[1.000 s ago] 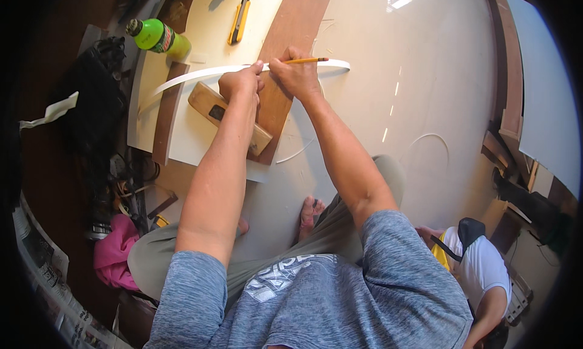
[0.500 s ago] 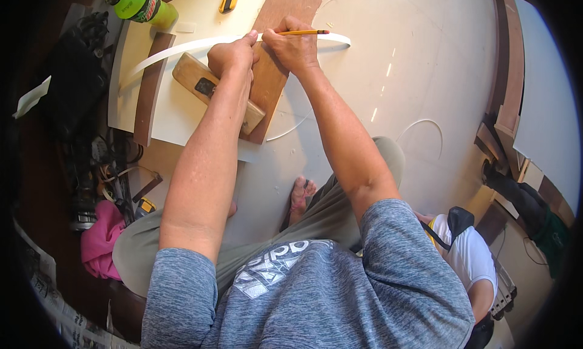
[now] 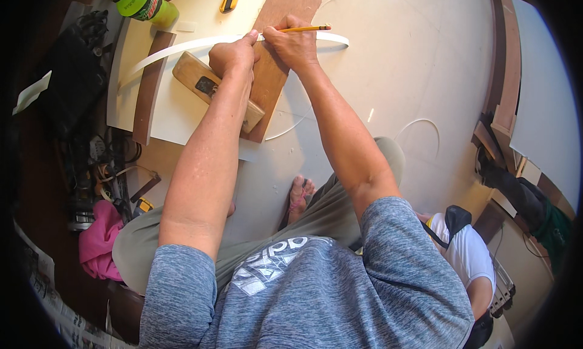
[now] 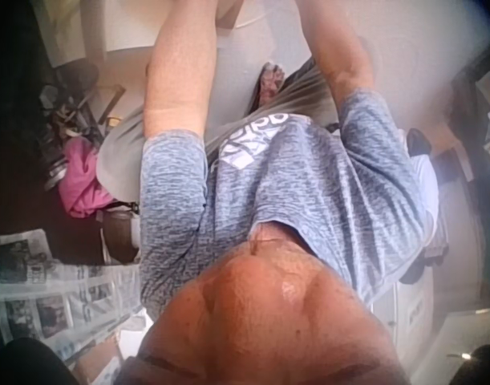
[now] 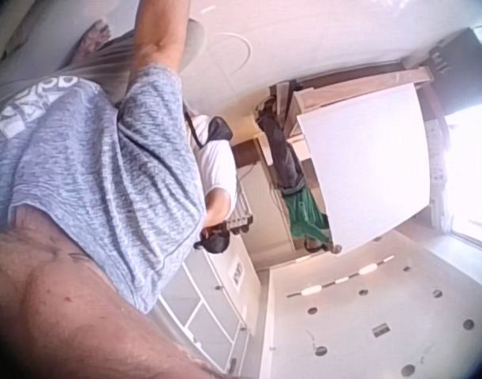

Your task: The person uses a hand plane to smooth the edge of a wooden board. They then measure and cut a strip of white edge banding, apply glue to a sanding block, and use the block to press the banding onto the edge of a cabinet door.

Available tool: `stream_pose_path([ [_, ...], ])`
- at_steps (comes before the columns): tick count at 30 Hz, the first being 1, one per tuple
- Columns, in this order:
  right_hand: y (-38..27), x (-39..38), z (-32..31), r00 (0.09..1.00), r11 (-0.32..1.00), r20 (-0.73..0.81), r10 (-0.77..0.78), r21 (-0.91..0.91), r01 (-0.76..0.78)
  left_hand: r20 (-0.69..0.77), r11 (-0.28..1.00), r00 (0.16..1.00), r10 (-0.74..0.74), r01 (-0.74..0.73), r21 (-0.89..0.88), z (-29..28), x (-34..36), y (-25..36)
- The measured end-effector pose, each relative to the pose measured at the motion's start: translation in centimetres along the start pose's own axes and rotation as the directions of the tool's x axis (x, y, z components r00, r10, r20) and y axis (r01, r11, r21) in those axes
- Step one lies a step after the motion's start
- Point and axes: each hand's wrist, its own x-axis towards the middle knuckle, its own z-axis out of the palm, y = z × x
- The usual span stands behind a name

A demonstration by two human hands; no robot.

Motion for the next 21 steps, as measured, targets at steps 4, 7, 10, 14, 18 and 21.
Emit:
stream_pose_path([
  [4, -0.2, -0.2, -0.1, 1.000, 1.000, 0.003, 0.004, -0.015, -0.004, -0.003, 1.000, 1.000, -0.006, 0.006, 0.015, -0.1, -0.3, 0.2],
  [7, -0.7, -0.4, 0.0, 1.000, 0.999, -0.008, -0.025, -0.026, 0.025, 0.014, 1.000, 1.000, -0.006, 0.007, -0.019, -0.4, -0.6, 0.5],
  [10, -1.2, -0.7, -0.1, 0.996, 0.992, -0.029, -0.089, -0.093, 0.086, 0.017, 0.996, 1.000, 0.021, -0.019, -0.087, -0.7, -0.8, 0.5],
  [14, -1.0, -0.6, -0.2, 0.983, 0.975, -0.086, -0.162, -0.165, 0.146, 0.022, 0.996, 1.000, 0.017, -0.014, -0.093, -0.6, -0.8, 0.5],
  [18, -0.9, -0.6, -0.3, 0.995, 0.997, -0.092, 0.039, 0.071, -0.032, 0.050, 0.990, 0.999, 0.021, -0.014, -0.141, -1.1, -1.7, 1.1],
  [21, -2.3, -0.9, -2.4, 0.966, 0.802, 0.107, 0.237, 0.539, -0.256, 0.066, 0.988, 0.998, -0.008, 0.018, -0.154, -1.7, -2.3, 1.9],
])
